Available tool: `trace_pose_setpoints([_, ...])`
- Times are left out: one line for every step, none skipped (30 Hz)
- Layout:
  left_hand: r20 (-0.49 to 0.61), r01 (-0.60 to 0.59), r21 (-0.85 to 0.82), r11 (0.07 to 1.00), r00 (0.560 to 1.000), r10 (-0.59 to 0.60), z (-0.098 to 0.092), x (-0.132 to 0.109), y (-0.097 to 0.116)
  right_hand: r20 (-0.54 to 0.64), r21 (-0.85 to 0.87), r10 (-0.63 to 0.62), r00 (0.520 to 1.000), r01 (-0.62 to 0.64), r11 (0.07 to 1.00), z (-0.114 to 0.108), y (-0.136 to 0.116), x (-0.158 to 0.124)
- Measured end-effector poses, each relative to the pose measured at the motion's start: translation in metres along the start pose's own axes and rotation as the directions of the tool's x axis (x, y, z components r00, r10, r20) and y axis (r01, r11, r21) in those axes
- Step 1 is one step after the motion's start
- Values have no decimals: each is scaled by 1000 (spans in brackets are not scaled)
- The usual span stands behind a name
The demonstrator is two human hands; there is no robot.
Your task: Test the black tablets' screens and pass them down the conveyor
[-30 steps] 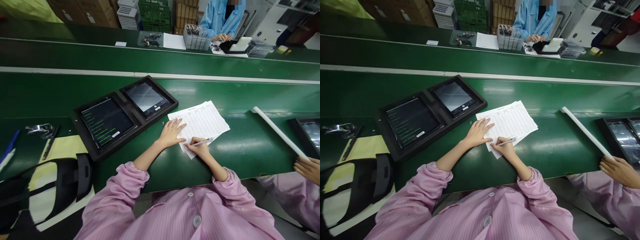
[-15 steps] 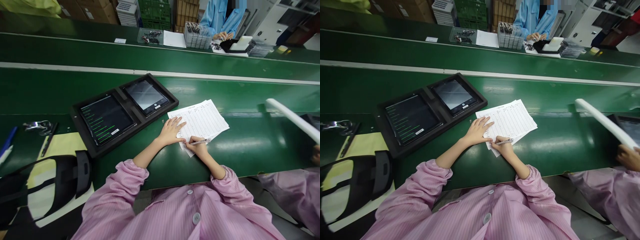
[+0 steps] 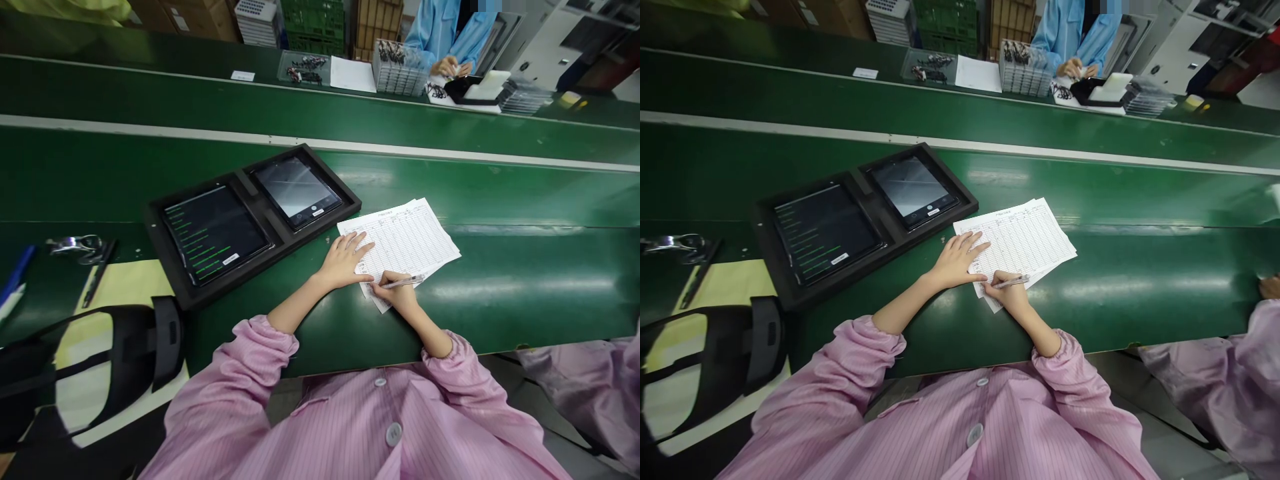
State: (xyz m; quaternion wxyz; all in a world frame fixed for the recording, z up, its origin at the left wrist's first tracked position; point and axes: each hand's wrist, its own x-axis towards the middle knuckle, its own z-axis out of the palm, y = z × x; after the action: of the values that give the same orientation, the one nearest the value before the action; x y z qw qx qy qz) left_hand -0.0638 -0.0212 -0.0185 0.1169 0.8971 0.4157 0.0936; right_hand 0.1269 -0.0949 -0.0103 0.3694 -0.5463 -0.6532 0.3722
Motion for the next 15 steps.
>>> trace_pose_setpoints([-2, 0, -1, 1000, 1000, 0, 0, 0, 0, 2, -5, -1, 1000, 1, 1000, 0, 0, 0])
trace_pose_setpoints([-3, 1, -2, 1000, 1000, -1, 0, 0, 0, 5, -6, 0, 1000, 0, 1000, 1, 0, -1])
trace_pose_setpoints([-1, 3, -3, 1000, 1000, -3, 0, 0, 0, 9, -7, 1, 1000, -1, 1000, 1, 0, -1])
trace_pose_setpoints([2, 6, -3, 1000, 1000, -6, 0, 0, 1, 11, -6, 3, 1000, -3, 1000, 1, -1, -1])
trace_pose_setpoints([6, 9, -4, 1000, 1000, -9, 0, 0, 1, 11, -5, 5, 1000, -5, 1000, 1, 0, -1])
trace_pose_setpoints([9, 12, -5, 1000, 1000, -12, 0, 0, 1, 12, -3, 6, 1000, -6, 1000, 1, 0, -1])
trace_pose_setpoints([11, 14, -6, 1000, 1000, -14, 0, 0, 1, 10, -2, 8, 1000, -8, 1000, 1, 0, -1])
trace_pose_setpoints([10, 15, -8, 1000, 1000, -14, 0, 0, 1, 9, -2, 10, 1000, -10, 1000, 0, 0, -1])
trace_pose_setpoints([7, 14, -11, 1000, 1000, -14, 1, 0, 1, 11, -1, 12, 1000, -12, 1000, 0, 0, -1])
trace_pose_setpoints([3, 13, -12, 1000, 1000, -13, 1, 0, 1, 12, -1, 13, 1000, -13, 1000, 0, 0, -1])
trace_pose_setpoints([3, 12, -13, 1000, 1000, -12, 0, 0, 1, 15, -1, 14, 1000, -14, 1000, 0, 0, -1])
trace_pose_setpoints([5, 13, -13, 1000, 1000, -13, 0, 0, 1, 15, -1, 14, 1000, -14, 1000, 0, 0, -1])
trace_pose_setpoints([10, 14, -12, 1000, 1000, -14, -1, 0, 2, 12, -1, 14, 1000, -14, 1000, 0, -1, -1])
trace_pose_setpoints([18, 17, -11, 1000, 1000, -17, -2, 0, 2, 8, -2, 15, 1000, -15, 1000, 0, -1, -2])
trace_pose_setpoints([29, 21, -9, 1000, 999, -21, -3, 0, 2, 3, -3, 15, 1000, -15, 1000, 0, -1, -2])
